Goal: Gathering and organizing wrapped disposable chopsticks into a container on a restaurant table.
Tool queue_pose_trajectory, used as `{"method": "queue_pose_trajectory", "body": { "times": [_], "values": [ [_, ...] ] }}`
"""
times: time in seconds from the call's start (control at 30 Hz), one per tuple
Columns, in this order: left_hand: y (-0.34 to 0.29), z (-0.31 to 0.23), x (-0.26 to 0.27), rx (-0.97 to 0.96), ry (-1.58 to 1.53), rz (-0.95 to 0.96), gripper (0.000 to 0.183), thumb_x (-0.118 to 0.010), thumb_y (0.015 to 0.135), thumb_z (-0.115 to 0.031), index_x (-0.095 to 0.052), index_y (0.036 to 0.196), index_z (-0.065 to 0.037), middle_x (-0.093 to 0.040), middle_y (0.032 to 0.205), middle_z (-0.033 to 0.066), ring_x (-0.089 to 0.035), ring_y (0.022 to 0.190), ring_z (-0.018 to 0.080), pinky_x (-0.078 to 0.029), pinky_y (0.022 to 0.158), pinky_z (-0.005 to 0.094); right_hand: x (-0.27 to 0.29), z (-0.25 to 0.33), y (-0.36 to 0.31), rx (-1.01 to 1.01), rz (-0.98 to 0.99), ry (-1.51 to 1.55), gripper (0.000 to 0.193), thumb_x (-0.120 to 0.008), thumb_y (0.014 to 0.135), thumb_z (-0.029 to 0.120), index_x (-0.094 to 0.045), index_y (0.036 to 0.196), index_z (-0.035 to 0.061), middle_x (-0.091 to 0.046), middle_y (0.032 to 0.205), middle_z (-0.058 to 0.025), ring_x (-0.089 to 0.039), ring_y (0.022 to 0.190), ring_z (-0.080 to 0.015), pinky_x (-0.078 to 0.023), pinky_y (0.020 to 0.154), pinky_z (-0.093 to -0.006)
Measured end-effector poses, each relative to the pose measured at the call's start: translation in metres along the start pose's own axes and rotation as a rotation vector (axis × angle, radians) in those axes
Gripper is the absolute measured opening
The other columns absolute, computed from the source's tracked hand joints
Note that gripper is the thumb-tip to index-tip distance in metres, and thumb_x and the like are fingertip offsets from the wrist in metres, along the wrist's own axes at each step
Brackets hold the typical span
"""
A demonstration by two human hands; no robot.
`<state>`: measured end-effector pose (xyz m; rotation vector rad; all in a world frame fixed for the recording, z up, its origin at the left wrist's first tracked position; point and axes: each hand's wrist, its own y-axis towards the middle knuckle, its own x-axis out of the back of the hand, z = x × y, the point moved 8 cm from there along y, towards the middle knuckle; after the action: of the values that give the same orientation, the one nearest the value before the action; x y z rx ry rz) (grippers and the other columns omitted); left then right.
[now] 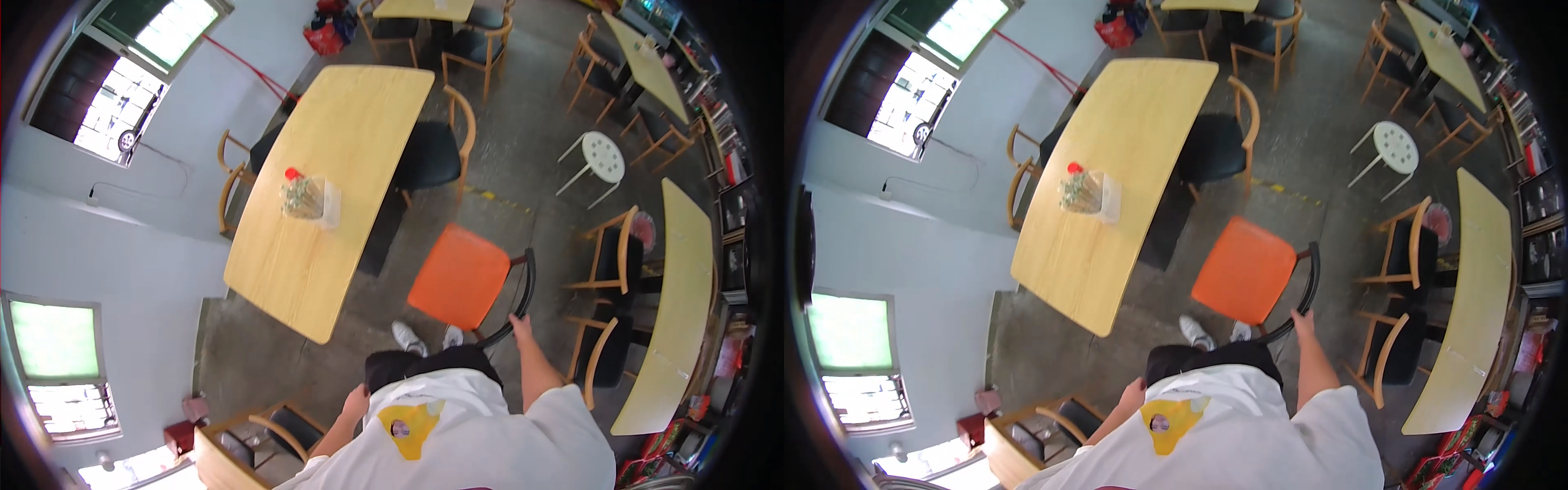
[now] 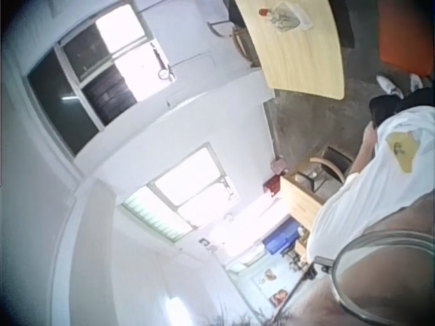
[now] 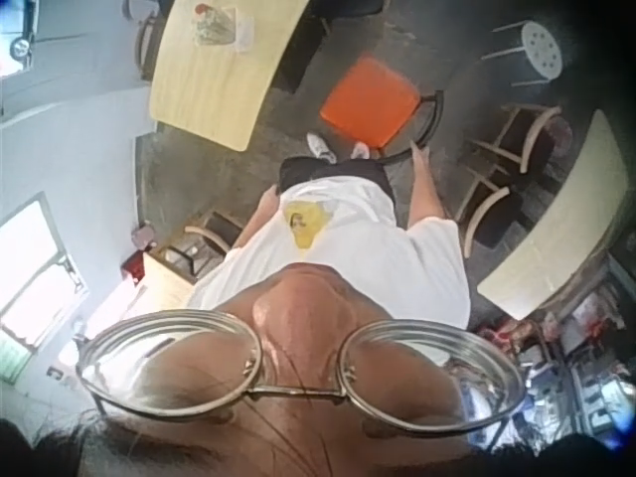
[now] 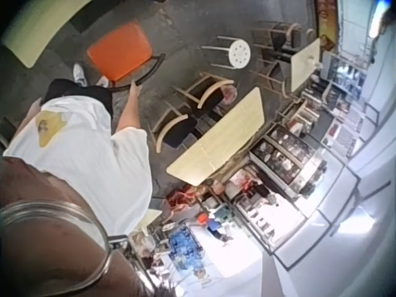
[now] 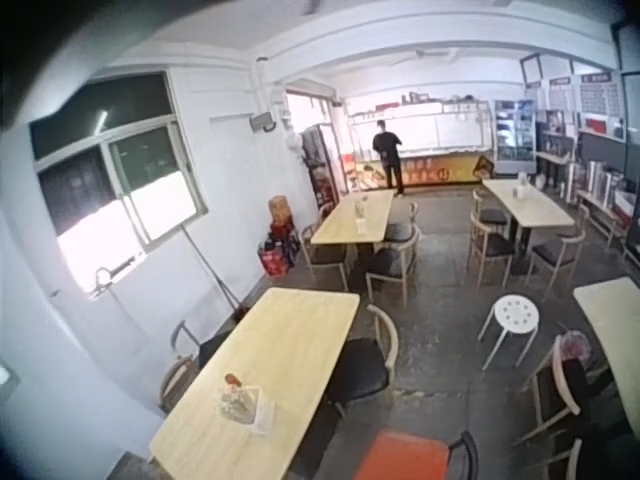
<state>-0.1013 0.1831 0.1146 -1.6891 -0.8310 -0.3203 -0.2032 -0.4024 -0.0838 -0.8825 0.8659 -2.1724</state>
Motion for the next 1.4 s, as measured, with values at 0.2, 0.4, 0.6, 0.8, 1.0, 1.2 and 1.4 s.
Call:
{"method": "queue_pose_trajectory", "body": {
  "times": [0.2,0.4,0.6,0.8,1.0,1.2,1.4],
  "values": [
    [-0.037,0.045,-0.024,0.132,-0.31,0.057,0.037,-0.061,0.103,-0.026,-0.065,0.13,-0.002,-0.076,0.116,0.0185,-0.074,0.109,0.0296,-0.055,0.097,0.0383,-0.011,-0.034,0.057,-0.044,-0.057,0.486,0.055,-0.081,0.088,0.03,-0.052,0.131,0.0113,-0.062,0.1,-0.009,-0.064,0.089,-0.0257,-0.055,0.072,-0.0456],
    [-0.076,0.089,-0.048,0.26,-0.292,0.111,0.039,-0.059,0.103,-0.029,-0.065,0.129,-0.001,-0.075,0.116,0.0207,-0.073,0.11,0.0301,-0.055,0.097,0.0394,-0.059,0.042,0.0,-0.113,-0.002,0.725,0.026,-0.074,0.086,0.018,-0.054,0.102,0.015,-0.05,0.07,-0.002,-0.054,0.058,-0.0196,-0.049,0.053,-0.0381],
    [-0.062,0.079,-0.032,0.254,-0.334,0.128,0.04,-0.058,0.103,-0.03,-0.066,0.13,-0.001,-0.075,0.117,0.0211,-0.073,0.111,0.03,-0.055,0.097,0.0393,-0.143,0.161,-0.028,0.104,0.05,0.674,0.02,-0.069,0.081,0.008,-0.054,0.095,0.008,-0.054,0.069,-0.0032,-0.054,0.051,-0.0183,-0.046,0.047,-0.035],
    [-0.04,0.096,-0.026,0.182,-0.412,0.036,0.039,-0.059,0.103,-0.03,-0.067,0.129,-0.001,-0.076,0.116,0.0198,-0.073,0.11,0.0283,-0.055,0.097,0.0378,-0.225,0.231,-0.07,0.228,-0.044,0.476,0.024,-0.071,0.076,0.007,-0.058,0.095,0.0013,-0.06,0.07,-0.0063,-0.059,0.052,-0.0185,-0.047,0.048,-0.0339],
    [-0.021,0.176,-0.053,0.163,-0.51,0.072,0.04,-0.061,0.103,-0.032,-0.068,0.13,-0.002,-0.076,0.115,0.0186,-0.073,0.109,0.0259,-0.054,0.097,0.0376,-0.25,0.199,-0.052,0.175,0.211,0.664,0.014,-0.065,0.077,0.008,-0.058,0.089,0.005,-0.057,0.064,-0.0068,-0.057,0.049,-0.0216,-0.047,0.047,-0.0357],
    [-0.017,0.17,0.005,0.115,-0.517,0.087,0.036,-0.06,0.104,-0.029,-0.069,0.123,0.0,-0.077,0.107,0.016,-0.074,0.099,0.0223,-0.057,0.088,0.0351,-0.282,0.164,-0.066,0.07,0.199,0.67,0.017,-0.064,0.077,0.007,-0.056,0.092,0.0071,-0.056,0.066,-0.0077,-0.058,0.053,-0.0229,-0.048,0.049,-0.0383],
    [0.012,0.161,0.066,0.099,-0.483,0.191,0.034,-0.059,0.104,-0.028,-0.07,0.121,0.0,-0.076,0.104,0.0145,-0.073,0.096,0.0206,-0.057,0.084,0.0334,-0.26,0.082,-0.014,0.056,0.059,0.571,0.03,-0.074,0.087,0.027,-0.061,0.1,0.0035,-0.065,0.077,-0.0113,-0.067,0.064,-0.0231,-0.054,0.061,-0.0398]
  ]
}}
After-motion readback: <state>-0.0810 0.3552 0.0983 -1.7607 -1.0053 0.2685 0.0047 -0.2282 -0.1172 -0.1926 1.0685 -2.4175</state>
